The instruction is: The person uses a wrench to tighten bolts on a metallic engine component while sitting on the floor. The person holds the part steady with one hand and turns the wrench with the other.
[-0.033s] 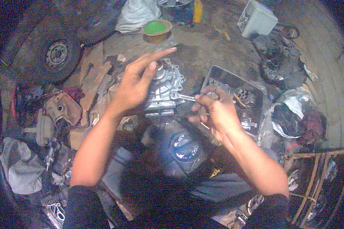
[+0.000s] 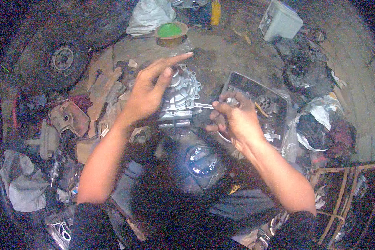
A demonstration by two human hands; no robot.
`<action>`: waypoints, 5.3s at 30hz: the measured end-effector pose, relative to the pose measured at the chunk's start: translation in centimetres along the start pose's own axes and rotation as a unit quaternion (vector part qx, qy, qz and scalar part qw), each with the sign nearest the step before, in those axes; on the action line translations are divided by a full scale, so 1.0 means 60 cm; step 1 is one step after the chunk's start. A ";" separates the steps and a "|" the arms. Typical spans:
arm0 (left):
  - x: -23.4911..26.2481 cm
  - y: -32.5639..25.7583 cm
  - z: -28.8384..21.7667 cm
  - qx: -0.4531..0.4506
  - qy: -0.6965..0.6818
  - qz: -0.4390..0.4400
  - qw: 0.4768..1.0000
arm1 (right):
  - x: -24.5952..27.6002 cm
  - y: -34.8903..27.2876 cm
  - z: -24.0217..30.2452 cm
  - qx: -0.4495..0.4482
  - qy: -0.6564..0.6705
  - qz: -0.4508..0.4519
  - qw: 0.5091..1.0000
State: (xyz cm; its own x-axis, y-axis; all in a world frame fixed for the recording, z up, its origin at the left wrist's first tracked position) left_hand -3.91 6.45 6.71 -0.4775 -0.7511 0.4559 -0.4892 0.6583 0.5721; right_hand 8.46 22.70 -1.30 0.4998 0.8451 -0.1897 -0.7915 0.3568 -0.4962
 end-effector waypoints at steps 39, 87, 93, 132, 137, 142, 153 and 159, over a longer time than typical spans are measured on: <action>0.008 0.002 0.005 -0.015 0.010 -0.059 0.998 | -0.036 -0.088 -0.115 -0.183 0.069 0.306 0.932; 0.001 -0.013 -0.017 -0.043 0.048 0.087 0.994 | -0.127 -0.063 -0.069 -0.097 0.061 0.206 0.972; -0.007 -0.044 -0.014 0.011 0.136 0.071 0.988 | -0.084 -0.057 -0.053 -0.090 -0.073 0.148 0.982; -0.012 -0.051 -0.002 0.009 0.136 0.114 0.984 | -0.060 -0.070 -0.084 -0.051 -0.172 0.282 0.943; -0.009 -0.050 -0.002 0.007 0.132 0.106 0.986 | -0.079 -0.065 -0.103 -0.062 -0.099 0.261 0.958; -0.009 -0.050 0.000 0.012 0.128 0.111 0.985 | -0.099 -0.066 -0.111 -0.071 -0.031 0.261 0.962; -0.010 -0.053 0.002 0.013 0.133 0.100 0.986 | -0.167 -0.089 -0.105 -0.082 0.144 0.262 0.951; -0.009 -0.050 0.002 0.013 0.138 0.105 0.985 | -0.180 -0.073 -0.126 -0.080 0.040 0.196 0.977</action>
State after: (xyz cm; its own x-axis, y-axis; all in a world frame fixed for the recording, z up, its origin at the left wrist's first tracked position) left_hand -2.25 4.88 4.67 -0.3547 -0.5817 0.7320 -0.4207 0.7985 0.4306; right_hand 9.20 9.02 -3.49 0.2000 0.8686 -0.4533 -0.8661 -0.0597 -0.4964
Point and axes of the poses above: each hand's wrist, its own y-axis towards the middle knuckle, its own x-axis out of the back of the hand, z = x × y, the point moved 9 cm from there along y, towards the middle knuckle, and after that the axes turned 6 degrees about -x, right-handed, at the moved point
